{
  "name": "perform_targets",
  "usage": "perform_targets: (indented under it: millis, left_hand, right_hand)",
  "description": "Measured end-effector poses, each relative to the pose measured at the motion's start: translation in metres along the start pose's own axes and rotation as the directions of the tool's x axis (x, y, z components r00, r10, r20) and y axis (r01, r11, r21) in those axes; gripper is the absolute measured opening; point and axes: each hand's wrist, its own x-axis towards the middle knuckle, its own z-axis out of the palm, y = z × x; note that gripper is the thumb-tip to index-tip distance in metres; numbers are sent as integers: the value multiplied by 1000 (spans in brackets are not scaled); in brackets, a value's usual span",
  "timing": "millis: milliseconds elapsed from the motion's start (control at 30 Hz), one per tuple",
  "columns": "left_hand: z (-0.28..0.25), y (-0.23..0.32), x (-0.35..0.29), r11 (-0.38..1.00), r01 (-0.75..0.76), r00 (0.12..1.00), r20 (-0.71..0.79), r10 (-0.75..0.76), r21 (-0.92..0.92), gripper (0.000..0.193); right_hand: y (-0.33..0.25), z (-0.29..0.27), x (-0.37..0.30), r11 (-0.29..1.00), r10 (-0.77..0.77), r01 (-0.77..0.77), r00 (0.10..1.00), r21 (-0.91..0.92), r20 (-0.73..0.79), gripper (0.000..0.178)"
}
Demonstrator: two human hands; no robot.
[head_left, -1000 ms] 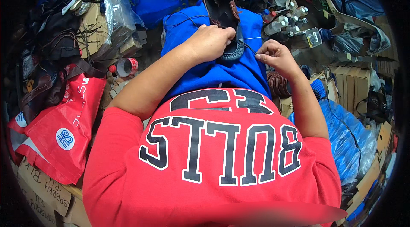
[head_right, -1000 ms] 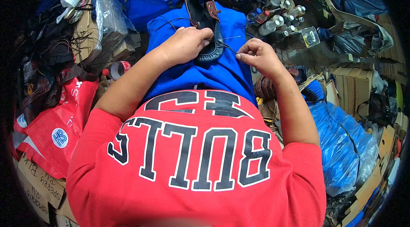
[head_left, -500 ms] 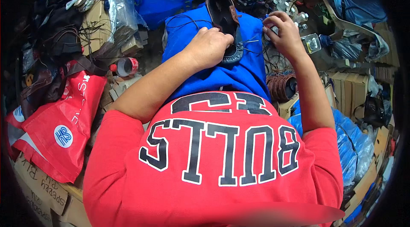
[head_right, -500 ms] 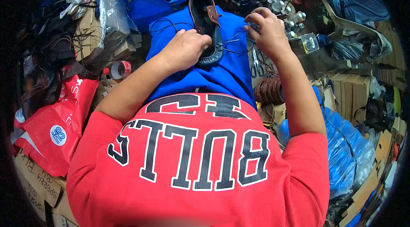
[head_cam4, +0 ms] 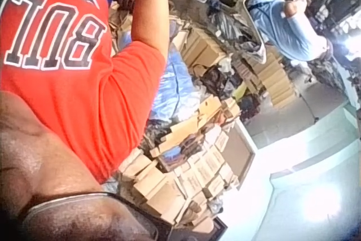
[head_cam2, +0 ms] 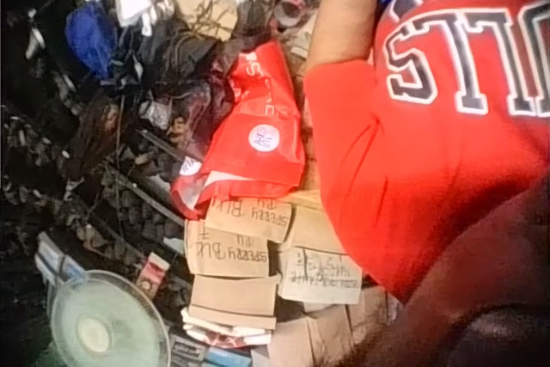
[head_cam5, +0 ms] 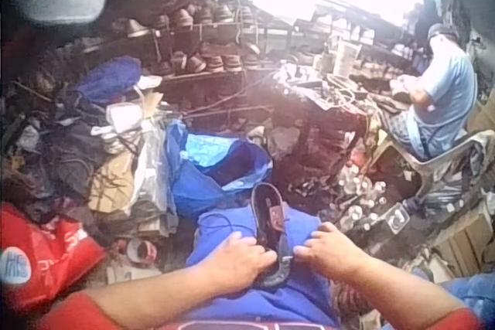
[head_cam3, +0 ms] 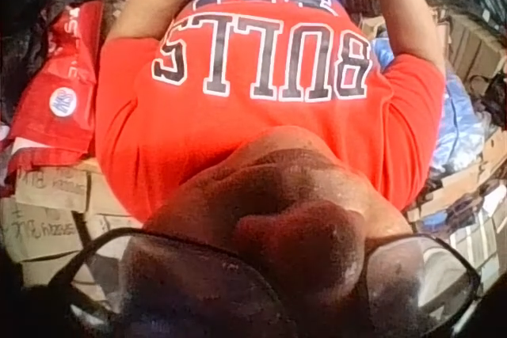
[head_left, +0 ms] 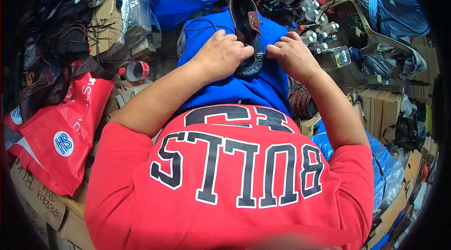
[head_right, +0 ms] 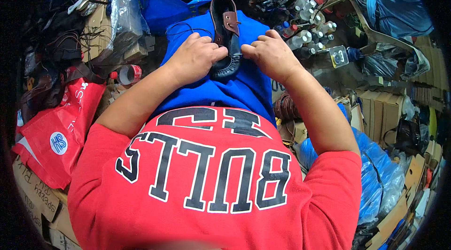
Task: The person is hand-stitching the upper part of a leather shoe using a needle and thread.
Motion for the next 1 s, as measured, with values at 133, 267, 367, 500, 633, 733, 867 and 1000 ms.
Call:
perform_targets:
  millis: [133,267,367,500,633,733,867,1000]
  left_hand:
    - [-7,3,-4,999,-19,1000,6,18,39,10]
    - [-13,-12,-27,996,77,995,60,-79,36,8]
    - [-24,-13,-33,998,67,994,87,-68,15,9]
    - [-34,-22,-50,997,73,994,80,-73,6,11]
    - [-42,-29,-61,988,147,987,69,-144,-44,13]
    - [-50,-29,-57,969,173,985,14,-173,-177,8]
    - [-50,-24,-34,778,191,948,-93,-304,-599,4]
    - [-44,-10,-8,426,128,909,-66,-412,-896,6]
  right_hand:
    - [0,5,-5,999,-14,17,997,40,-76,7]
    - [12,3,-24,994,111,-112,994,10,13,3]
    - [12,-2,-27,989,144,-145,989,22,39,5]
    - [22,3,-42,984,176,-177,984,22,40,7]
    - [29,-2,-58,954,288,-291,956,70,51,6]
    - [28,-2,-62,722,509,-485,855,493,95,4]
    - [27,8,-54,88,639,-374,732,923,236,18]
    - [22,24,-38,65,660,-289,730,955,176,17]
